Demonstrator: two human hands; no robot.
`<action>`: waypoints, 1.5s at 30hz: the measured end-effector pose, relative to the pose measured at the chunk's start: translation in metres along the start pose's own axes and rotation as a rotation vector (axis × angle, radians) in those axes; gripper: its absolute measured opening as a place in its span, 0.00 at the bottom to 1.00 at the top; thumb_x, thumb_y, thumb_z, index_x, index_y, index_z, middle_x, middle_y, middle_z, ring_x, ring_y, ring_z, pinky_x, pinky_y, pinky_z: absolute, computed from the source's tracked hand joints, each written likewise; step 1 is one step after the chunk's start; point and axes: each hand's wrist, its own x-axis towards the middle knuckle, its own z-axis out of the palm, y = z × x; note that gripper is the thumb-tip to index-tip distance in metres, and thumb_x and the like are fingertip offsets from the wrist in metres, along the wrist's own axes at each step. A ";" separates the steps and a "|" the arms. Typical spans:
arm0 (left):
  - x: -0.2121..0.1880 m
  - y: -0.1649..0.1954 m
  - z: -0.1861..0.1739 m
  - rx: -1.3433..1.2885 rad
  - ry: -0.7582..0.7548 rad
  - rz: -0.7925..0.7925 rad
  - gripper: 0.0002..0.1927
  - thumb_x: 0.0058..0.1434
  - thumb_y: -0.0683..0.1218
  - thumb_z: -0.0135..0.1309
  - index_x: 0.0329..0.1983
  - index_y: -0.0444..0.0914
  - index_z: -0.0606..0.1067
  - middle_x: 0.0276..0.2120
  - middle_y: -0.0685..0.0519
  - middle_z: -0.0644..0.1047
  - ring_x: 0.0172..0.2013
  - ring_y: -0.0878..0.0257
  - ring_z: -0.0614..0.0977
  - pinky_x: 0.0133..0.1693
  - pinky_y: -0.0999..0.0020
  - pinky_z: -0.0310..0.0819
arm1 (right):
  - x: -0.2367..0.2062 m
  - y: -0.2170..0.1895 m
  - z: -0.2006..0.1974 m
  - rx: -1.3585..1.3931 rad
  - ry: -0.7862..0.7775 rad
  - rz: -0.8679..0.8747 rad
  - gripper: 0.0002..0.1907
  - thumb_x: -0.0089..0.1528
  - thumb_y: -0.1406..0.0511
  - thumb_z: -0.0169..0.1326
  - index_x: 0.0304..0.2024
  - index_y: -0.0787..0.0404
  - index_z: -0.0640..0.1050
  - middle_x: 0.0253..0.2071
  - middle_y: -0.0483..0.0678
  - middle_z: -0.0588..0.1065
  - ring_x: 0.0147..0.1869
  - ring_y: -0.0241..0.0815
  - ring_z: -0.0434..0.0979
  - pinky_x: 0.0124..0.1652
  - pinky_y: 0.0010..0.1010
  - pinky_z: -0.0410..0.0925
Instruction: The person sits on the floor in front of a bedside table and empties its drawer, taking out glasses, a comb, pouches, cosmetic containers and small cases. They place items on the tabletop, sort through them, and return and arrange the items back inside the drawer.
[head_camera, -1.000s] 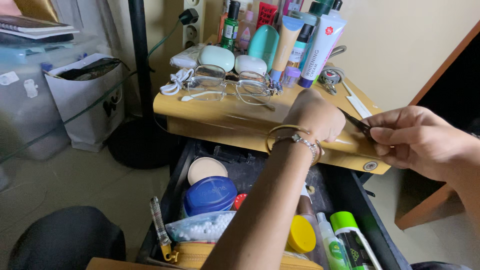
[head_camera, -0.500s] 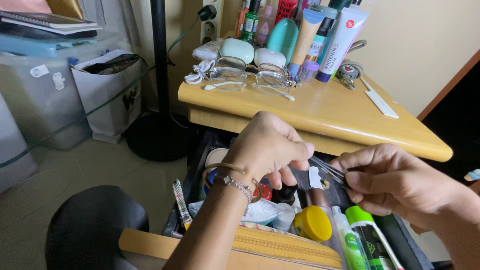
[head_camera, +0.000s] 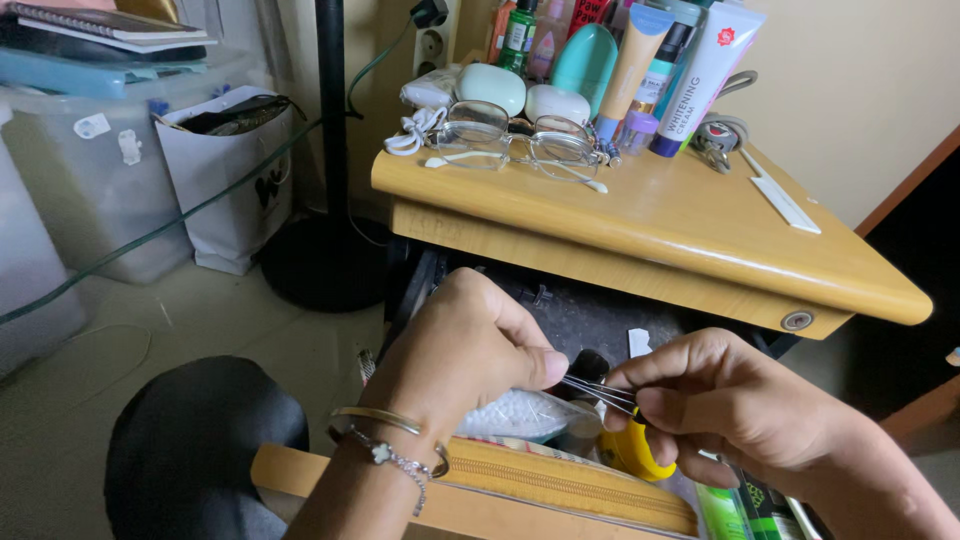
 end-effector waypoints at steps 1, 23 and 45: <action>0.001 -0.003 -0.002 -0.003 -0.006 0.008 0.09 0.43 0.45 0.70 0.24 0.35 0.85 0.18 0.52 0.83 0.20 0.69 0.81 0.27 0.72 0.75 | 0.000 -0.003 0.004 0.049 -0.004 0.009 0.14 0.58 0.73 0.53 0.42 0.75 0.85 0.16 0.53 0.76 0.11 0.33 0.62 0.13 0.25 0.54; -0.070 -0.047 -0.066 0.418 0.408 -0.292 0.26 0.51 0.55 0.73 0.37 0.33 0.75 0.32 0.44 0.78 0.33 0.56 0.81 0.36 0.63 0.75 | 0.035 -0.025 0.058 0.358 -0.216 -0.066 0.17 0.57 0.74 0.54 0.47 0.79 0.81 0.22 0.57 0.78 0.16 0.34 0.65 0.16 0.25 0.55; -0.063 -0.055 -0.061 0.065 0.442 -0.265 0.13 0.43 0.41 0.68 0.27 0.30 0.77 0.23 0.45 0.82 0.26 0.60 0.85 0.30 0.66 0.80 | -0.017 0.010 0.051 0.432 -0.070 -0.120 0.14 0.62 0.71 0.53 0.45 0.75 0.82 0.25 0.60 0.79 0.17 0.39 0.65 0.17 0.29 0.56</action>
